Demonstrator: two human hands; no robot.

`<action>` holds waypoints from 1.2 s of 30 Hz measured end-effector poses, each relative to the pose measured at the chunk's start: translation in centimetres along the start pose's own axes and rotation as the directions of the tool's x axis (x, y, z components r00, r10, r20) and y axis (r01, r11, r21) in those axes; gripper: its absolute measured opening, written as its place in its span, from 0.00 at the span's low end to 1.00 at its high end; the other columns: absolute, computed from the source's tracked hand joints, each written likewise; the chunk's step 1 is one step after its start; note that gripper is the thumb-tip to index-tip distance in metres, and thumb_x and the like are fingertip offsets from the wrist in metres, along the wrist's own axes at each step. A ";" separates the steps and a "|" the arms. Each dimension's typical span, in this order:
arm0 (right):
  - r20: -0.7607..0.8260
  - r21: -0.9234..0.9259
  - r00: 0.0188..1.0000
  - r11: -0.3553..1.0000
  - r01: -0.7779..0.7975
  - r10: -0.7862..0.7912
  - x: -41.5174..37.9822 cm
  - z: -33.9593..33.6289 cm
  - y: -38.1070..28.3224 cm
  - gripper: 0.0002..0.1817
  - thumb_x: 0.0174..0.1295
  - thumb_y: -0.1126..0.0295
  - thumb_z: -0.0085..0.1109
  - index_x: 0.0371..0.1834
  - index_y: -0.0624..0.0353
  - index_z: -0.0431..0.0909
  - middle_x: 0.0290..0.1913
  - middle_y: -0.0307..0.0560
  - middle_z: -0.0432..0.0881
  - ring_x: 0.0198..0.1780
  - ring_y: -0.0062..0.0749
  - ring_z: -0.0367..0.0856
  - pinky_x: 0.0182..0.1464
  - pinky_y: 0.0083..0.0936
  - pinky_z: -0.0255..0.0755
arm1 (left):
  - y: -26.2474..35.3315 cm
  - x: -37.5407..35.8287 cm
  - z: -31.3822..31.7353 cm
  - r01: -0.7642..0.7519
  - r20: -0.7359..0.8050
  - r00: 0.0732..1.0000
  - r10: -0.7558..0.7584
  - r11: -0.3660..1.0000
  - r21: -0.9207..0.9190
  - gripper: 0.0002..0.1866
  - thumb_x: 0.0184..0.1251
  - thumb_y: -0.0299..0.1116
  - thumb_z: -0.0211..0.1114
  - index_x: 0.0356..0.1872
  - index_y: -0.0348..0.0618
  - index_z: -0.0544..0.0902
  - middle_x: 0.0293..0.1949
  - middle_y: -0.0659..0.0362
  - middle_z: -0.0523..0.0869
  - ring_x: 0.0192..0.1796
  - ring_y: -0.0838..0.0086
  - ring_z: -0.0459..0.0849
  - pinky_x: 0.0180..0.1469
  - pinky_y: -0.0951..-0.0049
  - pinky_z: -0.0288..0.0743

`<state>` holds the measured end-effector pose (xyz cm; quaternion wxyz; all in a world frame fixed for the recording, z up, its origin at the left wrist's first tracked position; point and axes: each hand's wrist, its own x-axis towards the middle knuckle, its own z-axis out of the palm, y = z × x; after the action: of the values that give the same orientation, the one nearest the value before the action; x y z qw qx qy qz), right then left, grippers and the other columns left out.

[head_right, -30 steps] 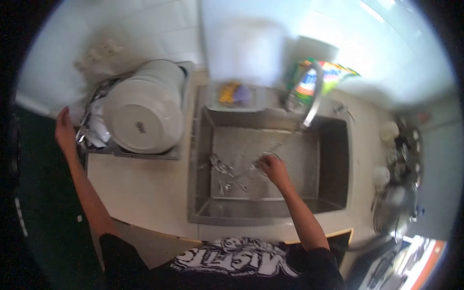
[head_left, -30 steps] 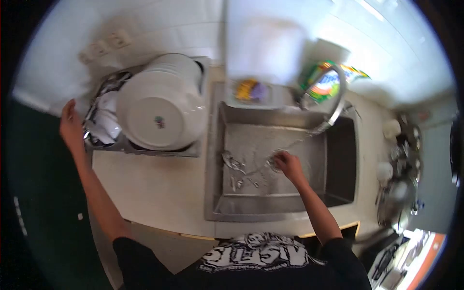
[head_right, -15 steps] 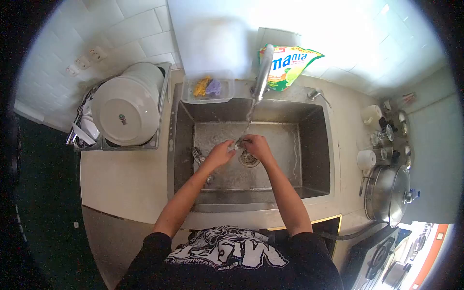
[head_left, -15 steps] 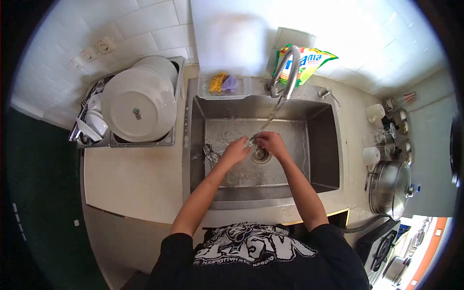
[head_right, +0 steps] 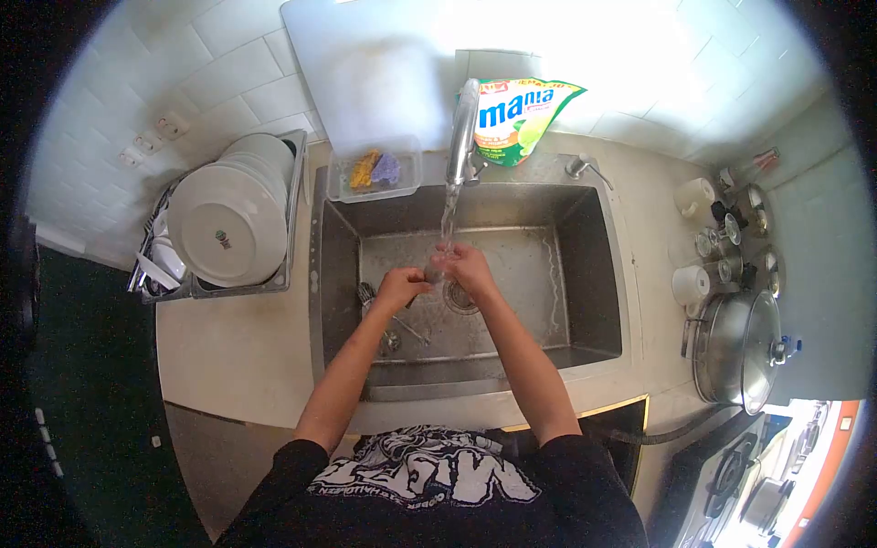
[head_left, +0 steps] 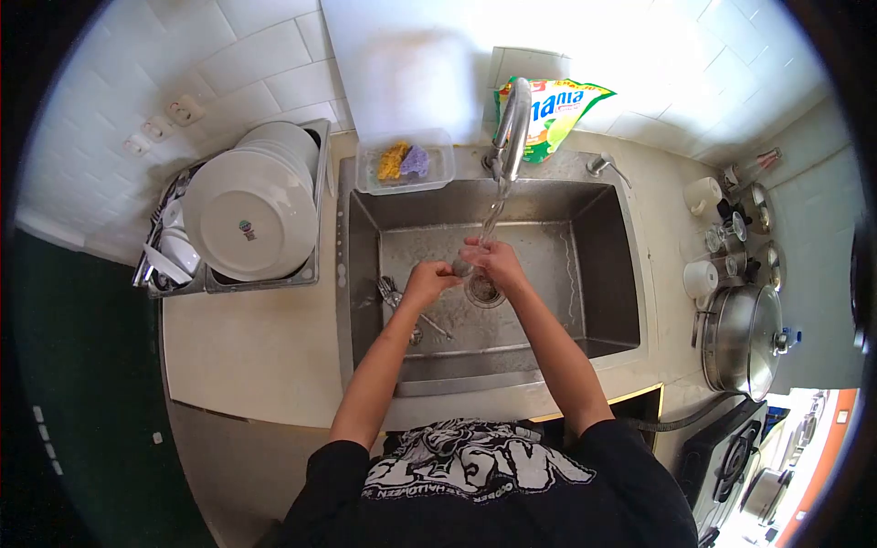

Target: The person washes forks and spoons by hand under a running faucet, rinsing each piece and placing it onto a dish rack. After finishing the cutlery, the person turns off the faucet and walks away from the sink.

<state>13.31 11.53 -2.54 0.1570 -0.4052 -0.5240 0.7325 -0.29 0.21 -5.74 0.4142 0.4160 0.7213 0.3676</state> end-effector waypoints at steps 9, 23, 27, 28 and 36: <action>-0.134 0.132 0.969 0.966 0.224 -0.206 1.3 -4.1 -2.3 0.21 0.54 0.70 0.63 0.50 0.67 0.73 0.36 0.43 0.81 0.33 0.22 0.78 0.34 0.20 0.72 | 1.4 0.5 0.0 0.061 0.230 0.972 0.053 0.885 -0.462 0.11 0.62 0.32 0.60 0.41 0.35 0.82 0.30 0.61 0.84 0.29 0.79 0.79 0.34 0.79 0.73; -0.433 0.555 0.898 0.763 0.331 -0.075 -0.4 -11.3 0.8 0.12 0.58 0.70 0.60 0.43 0.61 0.74 0.35 0.42 0.80 0.36 0.25 0.77 0.40 0.21 0.71 | 4.8 2.4 1.1 0.127 0.364 0.928 0.076 0.855 -0.503 0.13 0.61 0.27 0.59 0.42 0.27 0.77 0.33 0.49 0.83 0.32 0.68 0.84 0.36 0.74 0.80; -0.226 0.432 0.968 0.902 0.000 0.109 -0.6 -8.0 1.9 0.16 0.59 0.69 0.57 0.46 0.67 0.72 0.36 0.45 0.78 0.38 0.30 0.77 0.41 0.27 0.73 | 4.6 0.3 -1.9 -0.012 0.146 0.988 0.041 0.982 -0.189 0.08 0.57 0.28 0.64 0.28 0.32 0.82 0.22 0.54 0.83 0.24 0.72 0.83 0.27 0.76 0.80; -0.194 0.362 0.974 0.932 -0.039 0.116 -0.3 -7.4 2.5 0.17 0.59 0.70 0.56 0.49 0.67 0.70 0.37 0.47 0.78 0.39 0.31 0.77 0.42 0.28 0.73 | 4.8 -0.5 -2.6 -0.061 0.086 0.994 0.067 0.995 -0.074 0.07 0.56 0.28 0.64 0.27 0.32 0.82 0.21 0.54 0.83 0.25 0.73 0.83 0.27 0.76 0.80; -0.182 0.216 0.983 0.976 0.032 0.008 1.1 -2.3 4.0 0.23 0.56 0.75 0.53 0.55 0.72 0.65 0.45 0.54 0.78 0.41 0.32 0.79 0.36 0.24 0.74 | 2.8 -4.4 -5.6 0.100 -0.094 0.975 -0.200 0.781 -0.616 0.05 0.53 0.25 0.65 0.31 0.37 0.83 0.20 0.56 0.82 0.25 0.79 0.82 0.25 0.73 0.76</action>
<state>15.17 12.11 -6.91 0.2521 -0.4474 -0.4264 0.7446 -3.15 -3.68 0.15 0.4967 0.1726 0.6257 0.5763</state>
